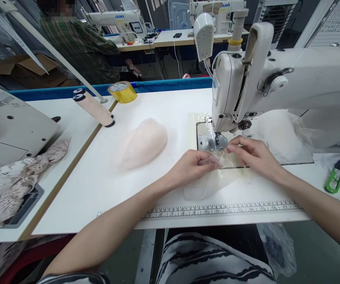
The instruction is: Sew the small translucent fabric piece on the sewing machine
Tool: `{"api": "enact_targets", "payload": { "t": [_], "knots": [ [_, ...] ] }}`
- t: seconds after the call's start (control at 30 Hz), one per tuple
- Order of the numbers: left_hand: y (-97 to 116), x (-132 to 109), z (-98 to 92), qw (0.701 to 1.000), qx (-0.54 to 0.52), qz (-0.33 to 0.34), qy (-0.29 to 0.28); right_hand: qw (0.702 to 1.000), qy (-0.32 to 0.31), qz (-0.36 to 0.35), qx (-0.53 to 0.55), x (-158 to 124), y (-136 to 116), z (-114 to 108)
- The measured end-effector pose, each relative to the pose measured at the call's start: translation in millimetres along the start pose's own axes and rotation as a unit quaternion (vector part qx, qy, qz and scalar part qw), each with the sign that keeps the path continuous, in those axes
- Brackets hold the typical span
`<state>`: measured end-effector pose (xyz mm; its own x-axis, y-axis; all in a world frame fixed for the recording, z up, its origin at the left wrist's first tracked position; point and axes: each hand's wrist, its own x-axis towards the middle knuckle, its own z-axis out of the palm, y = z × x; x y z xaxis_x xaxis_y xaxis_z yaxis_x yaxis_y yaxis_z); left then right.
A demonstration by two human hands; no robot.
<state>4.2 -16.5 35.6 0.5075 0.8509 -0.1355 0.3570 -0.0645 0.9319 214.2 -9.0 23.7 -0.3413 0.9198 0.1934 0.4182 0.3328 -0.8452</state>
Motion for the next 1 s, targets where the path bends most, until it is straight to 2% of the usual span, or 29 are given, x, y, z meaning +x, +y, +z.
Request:
{"api": "enact_targets", "payload": {
  "t": [0.07, 0.13, 0.23, 0.33, 0.53, 0.7, 0.87, 1.0],
  "knots": [
    [-0.1, 0.1, -0.2, 1.000, 0.000, 0.003, -0.005, 0.998, -0.064, 0.001, 0.016, -0.7, -1.0, 0.3],
    [-0.5, 0.2, -0.5, 1.000, 0.004, 0.006, -0.012, 0.995, -0.093, -0.016, 0.011, -1.0, -1.8, 1.5],
    [-1.5, 0.5, -1.0, 1.000, 0.019, 0.002, -0.022, 0.996, -0.078, -0.035, -0.010, -0.1, -1.0, 1.8],
    [-2.2, 0.9, -1.2, 0.999, 0.033, -0.010, -0.030, 0.998, -0.060, -0.013, -0.007, 0.4, 0.2, -0.7],
    [-1.1, 1.9, -0.6, 0.999, 0.033, -0.010, -0.035, 0.992, -0.113, -0.043, -0.025, -0.9, -2.5, -0.4],
    [0.1, 0.9, -1.0, 0.998, 0.021, -0.024, -0.049, 0.995, -0.091, -0.012, -0.031, 1.0, -0.8, -1.9],
    [-1.1, 1.0, -2.0, 0.998, 0.007, -0.027, -0.061, 0.986, -0.168, 0.000, 0.009, 1.1, -0.6, -2.7],
    [-4.1, 3.2, -4.4, 0.998, 0.009, -0.031, -0.062, 0.981, -0.184, 0.046, 0.051, 1.2, 1.4, -2.2]
  ]
}}
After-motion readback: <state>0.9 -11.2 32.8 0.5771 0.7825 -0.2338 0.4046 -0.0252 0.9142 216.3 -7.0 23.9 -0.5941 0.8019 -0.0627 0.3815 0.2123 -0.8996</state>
